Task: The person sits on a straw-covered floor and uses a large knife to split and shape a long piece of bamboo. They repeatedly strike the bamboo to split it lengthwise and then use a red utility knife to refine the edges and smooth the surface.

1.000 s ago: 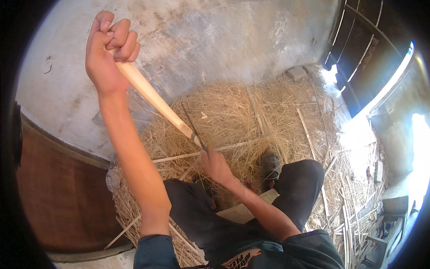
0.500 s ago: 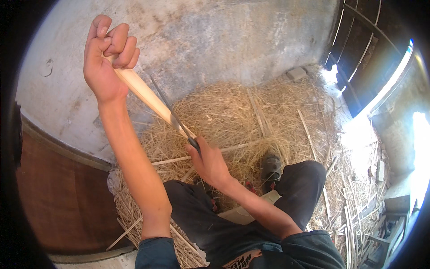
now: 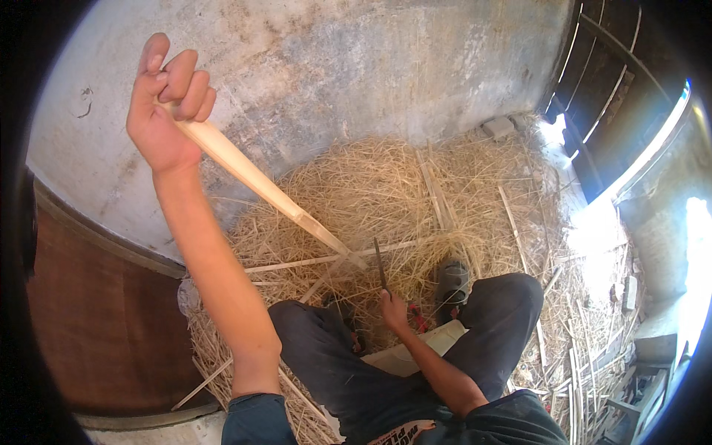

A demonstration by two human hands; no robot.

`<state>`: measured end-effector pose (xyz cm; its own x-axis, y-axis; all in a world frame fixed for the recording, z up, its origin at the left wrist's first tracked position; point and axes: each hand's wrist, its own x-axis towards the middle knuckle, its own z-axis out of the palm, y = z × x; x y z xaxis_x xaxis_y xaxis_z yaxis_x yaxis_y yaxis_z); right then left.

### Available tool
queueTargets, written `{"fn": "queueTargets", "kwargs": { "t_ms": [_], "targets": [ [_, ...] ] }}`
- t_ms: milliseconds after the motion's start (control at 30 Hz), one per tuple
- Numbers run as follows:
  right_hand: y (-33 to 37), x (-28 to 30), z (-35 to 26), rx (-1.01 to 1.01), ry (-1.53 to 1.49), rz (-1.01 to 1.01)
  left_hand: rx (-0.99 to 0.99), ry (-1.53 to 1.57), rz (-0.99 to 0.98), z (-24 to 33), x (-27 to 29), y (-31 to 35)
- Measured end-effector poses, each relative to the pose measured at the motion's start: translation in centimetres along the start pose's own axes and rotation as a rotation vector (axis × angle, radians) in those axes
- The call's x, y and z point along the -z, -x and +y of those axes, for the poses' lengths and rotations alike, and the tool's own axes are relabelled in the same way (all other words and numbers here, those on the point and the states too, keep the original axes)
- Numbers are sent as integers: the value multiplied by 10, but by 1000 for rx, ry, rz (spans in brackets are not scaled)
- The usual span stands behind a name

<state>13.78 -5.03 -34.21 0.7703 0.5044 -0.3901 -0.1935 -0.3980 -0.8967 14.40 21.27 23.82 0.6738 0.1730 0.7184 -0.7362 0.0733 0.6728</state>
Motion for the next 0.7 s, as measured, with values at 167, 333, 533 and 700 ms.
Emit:
{"fn": "queueTargets", "kwargs": {
  "t_ms": [167, 333, 533, 700],
  "targets": [
    [8, 10, -58, 26, -346, -125, 31, 375, -470, 6, 25, -1],
    [34, 14, -139, 49, -500, -222, 77, 566, -648, 15, 22, 7],
    [70, 39, -225, 170, -600, -357, 126, 297, -490, 25, 13, 12],
    [99, 59, -284, 296, -503, -314, 178, 72, -51, 20, -7, 17]
  ]
}}
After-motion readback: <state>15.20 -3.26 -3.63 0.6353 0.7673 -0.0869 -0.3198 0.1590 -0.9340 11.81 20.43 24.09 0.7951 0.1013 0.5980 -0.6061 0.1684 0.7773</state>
